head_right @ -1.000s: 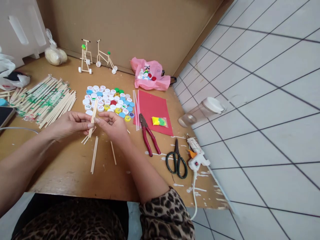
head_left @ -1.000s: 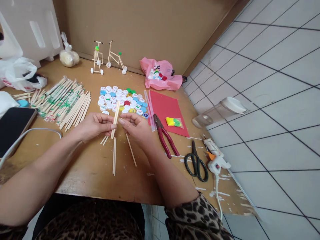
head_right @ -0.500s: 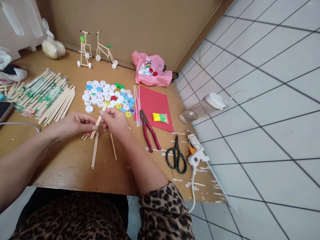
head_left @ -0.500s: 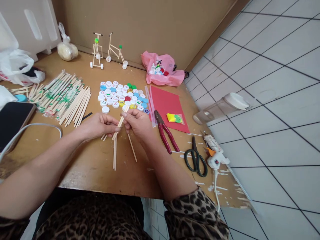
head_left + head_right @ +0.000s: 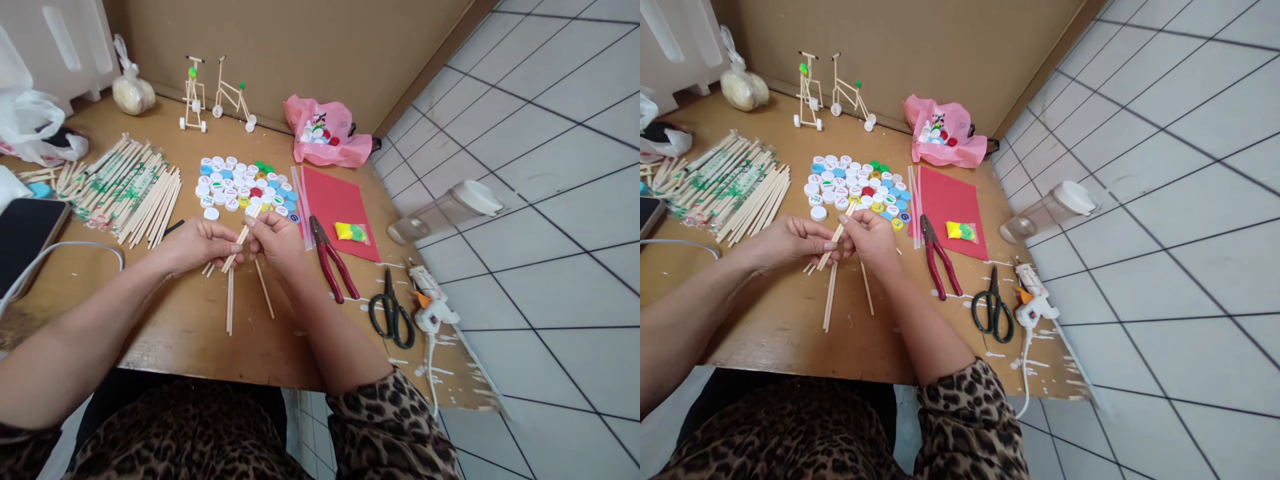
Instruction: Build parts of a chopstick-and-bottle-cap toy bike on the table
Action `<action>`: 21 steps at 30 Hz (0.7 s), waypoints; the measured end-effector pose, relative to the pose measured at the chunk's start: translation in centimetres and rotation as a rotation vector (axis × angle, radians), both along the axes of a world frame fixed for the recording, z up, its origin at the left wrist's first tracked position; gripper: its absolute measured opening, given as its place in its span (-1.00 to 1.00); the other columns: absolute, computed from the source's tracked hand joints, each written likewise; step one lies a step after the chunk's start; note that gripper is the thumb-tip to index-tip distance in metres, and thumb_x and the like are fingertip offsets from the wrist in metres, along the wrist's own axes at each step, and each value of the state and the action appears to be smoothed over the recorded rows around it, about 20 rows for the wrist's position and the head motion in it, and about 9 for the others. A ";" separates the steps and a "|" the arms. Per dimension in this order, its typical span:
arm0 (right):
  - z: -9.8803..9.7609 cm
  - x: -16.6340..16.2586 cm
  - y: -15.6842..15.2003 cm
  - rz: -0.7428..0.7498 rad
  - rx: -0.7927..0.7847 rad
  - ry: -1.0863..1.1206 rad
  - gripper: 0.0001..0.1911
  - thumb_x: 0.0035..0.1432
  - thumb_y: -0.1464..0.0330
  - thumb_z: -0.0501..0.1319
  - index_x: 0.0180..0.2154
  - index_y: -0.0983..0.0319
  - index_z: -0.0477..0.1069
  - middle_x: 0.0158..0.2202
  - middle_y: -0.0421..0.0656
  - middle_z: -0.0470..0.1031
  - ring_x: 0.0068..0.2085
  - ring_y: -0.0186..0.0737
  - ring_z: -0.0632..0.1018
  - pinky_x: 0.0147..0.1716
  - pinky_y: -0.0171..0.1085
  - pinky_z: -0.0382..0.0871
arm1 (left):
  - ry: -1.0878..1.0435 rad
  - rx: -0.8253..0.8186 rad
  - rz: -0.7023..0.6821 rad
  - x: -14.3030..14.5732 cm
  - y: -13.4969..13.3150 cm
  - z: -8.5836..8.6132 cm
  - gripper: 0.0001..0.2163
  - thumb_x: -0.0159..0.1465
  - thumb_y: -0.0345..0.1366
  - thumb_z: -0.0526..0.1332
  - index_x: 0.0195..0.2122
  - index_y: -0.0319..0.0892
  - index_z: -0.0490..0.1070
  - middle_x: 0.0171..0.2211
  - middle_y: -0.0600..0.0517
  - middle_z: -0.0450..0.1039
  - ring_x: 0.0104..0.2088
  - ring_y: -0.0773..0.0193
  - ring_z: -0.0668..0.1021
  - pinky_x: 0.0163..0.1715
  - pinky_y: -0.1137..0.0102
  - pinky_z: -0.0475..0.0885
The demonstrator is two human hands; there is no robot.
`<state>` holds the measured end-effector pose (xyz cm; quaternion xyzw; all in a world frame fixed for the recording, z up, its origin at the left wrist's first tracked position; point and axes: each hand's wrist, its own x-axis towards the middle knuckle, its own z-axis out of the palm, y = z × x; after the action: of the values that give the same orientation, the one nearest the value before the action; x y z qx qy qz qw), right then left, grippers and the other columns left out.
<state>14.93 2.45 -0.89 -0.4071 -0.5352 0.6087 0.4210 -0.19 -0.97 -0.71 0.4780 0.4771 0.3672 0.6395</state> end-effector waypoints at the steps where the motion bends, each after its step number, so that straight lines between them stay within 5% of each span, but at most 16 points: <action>1: -0.1 0.0 0.0 0.004 0.000 0.003 -0.55 -0.21 0.05 0.40 -0.57 0.20 0.24 -0.70 -0.39 0.31 -0.71 -0.51 0.29 -0.75 -0.46 0.23 | -0.001 -0.001 0.002 0.0 0.0 0.1 -0.93 0.02 -0.33 0.38 -0.45 -0.19 0.61 -0.51 -0.01 0.59 -0.52 0.36 0.52 -0.49 0.49 0.39; 8: -0.6 0.1 -0.1 0.050 0.092 -0.061 -0.58 -0.16 0.09 0.40 -0.36 0.21 0.36 -0.53 -0.31 0.43 -0.52 -0.41 0.47 -0.46 -0.34 0.46 | -0.032 0.005 0.106 -0.5 0.1 0.9 -0.91 -0.07 -0.35 0.44 -0.53 -0.21 0.58 -0.58 0.03 0.56 -0.58 0.37 0.53 -0.52 0.49 0.43; 14: -0.9 0.2 -1.4 0.231 0.574 -0.465 -0.34 -0.06 0.33 0.39 0.10 0.18 0.27 -0.08 -0.08 0.50 -0.10 -0.15 0.53 -0.09 -0.10 0.45 | -0.053 -0.009 0.257 -1.1 0.4 1.4 -0.85 -0.11 -0.36 0.48 -0.50 -0.24 0.59 -0.59 0.02 0.56 -0.51 0.31 0.58 -0.46 0.45 0.49; 21: -1.6 -0.1 -1.8 0.194 0.682 -0.581 -0.38 0.05 0.39 0.30 0.14 0.17 0.19 -0.08 -0.05 0.48 -0.10 -0.09 0.51 -0.09 -0.05 0.42 | -0.062 0.002 0.243 -1.2 0.5 0.9 -0.87 -0.03 -0.38 0.44 -0.43 -0.24 0.60 -0.55 0.00 0.59 -0.45 0.26 0.61 -0.45 0.44 0.50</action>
<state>14.79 0.63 -2.52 -0.3470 -0.8365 0.2950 0.3045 -1.38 -0.50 0.24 0.4057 0.5111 0.4570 0.6044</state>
